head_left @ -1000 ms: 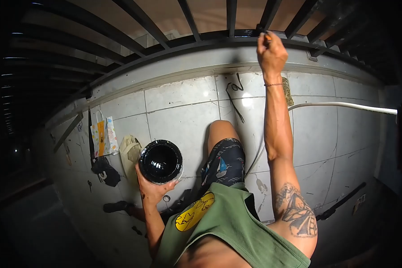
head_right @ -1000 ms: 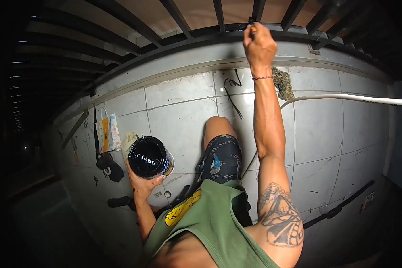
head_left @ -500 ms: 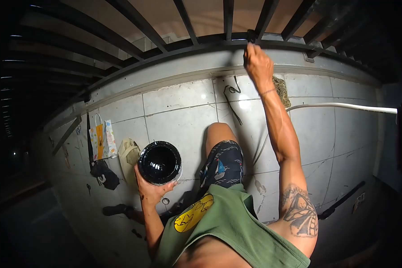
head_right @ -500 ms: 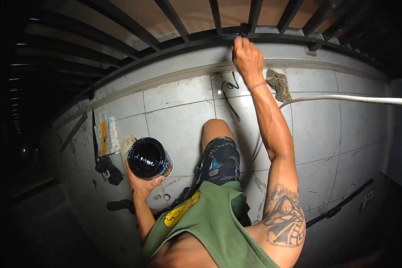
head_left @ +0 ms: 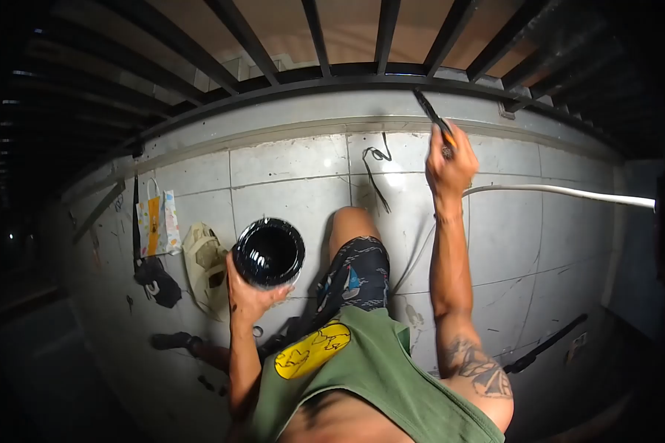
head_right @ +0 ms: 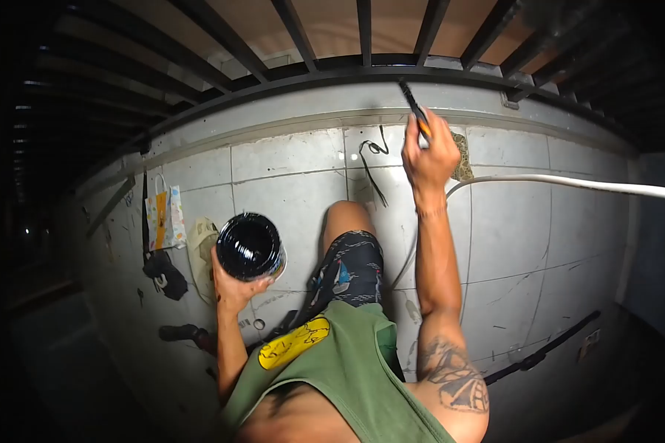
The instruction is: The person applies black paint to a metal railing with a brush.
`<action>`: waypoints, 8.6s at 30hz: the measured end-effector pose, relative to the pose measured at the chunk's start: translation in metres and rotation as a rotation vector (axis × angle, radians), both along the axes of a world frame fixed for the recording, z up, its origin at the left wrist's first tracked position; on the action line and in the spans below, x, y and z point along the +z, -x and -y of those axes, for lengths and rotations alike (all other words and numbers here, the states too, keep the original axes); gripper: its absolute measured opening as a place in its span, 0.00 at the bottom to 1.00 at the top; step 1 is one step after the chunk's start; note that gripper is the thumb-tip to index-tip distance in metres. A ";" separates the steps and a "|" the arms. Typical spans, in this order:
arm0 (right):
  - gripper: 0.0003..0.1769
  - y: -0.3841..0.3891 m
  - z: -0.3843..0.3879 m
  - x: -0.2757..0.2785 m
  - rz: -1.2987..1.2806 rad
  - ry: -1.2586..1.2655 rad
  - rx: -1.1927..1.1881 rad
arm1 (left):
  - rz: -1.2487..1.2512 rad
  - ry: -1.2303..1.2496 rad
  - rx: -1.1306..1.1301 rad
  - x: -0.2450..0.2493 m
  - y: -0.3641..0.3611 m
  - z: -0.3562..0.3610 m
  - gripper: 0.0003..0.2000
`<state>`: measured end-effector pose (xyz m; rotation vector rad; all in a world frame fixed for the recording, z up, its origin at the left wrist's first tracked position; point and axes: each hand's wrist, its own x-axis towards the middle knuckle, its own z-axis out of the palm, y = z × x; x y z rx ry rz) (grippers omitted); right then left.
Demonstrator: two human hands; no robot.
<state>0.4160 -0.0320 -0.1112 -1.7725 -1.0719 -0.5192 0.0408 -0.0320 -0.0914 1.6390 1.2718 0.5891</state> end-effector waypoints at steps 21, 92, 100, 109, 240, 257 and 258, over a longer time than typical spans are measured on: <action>0.10 0.019 0.008 0.032 -0.266 -0.033 0.257 | 0.025 -0.072 -0.082 -0.026 -0.019 0.008 0.48; 0.15 0.011 -0.060 -0.127 -0.492 -0.324 -0.385 | -0.213 -0.010 0.041 -0.010 0.041 0.032 0.49; 0.19 0.130 -0.104 -0.138 -0.363 -0.127 0.494 | -0.190 -0.031 0.050 -0.010 0.038 0.026 0.50; 0.12 0.001 -0.020 -0.110 -0.660 -0.371 -0.281 | -0.138 -0.092 0.150 0.001 0.060 0.036 0.47; 0.13 0.593 -0.048 0.621 0.656 0.147 0.727 | 0.603 -0.325 -0.439 0.519 0.408 -0.172 0.50; 0.13 0.588 -0.057 0.619 0.616 0.127 0.681 | 0.595 -0.363 -0.432 0.517 0.406 -0.178 0.50; 0.12 0.587 -0.059 0.620 0.616 0.131 0.675 | 0.573 -0.374 -0.440 0.517 0.405 -0.180 0.50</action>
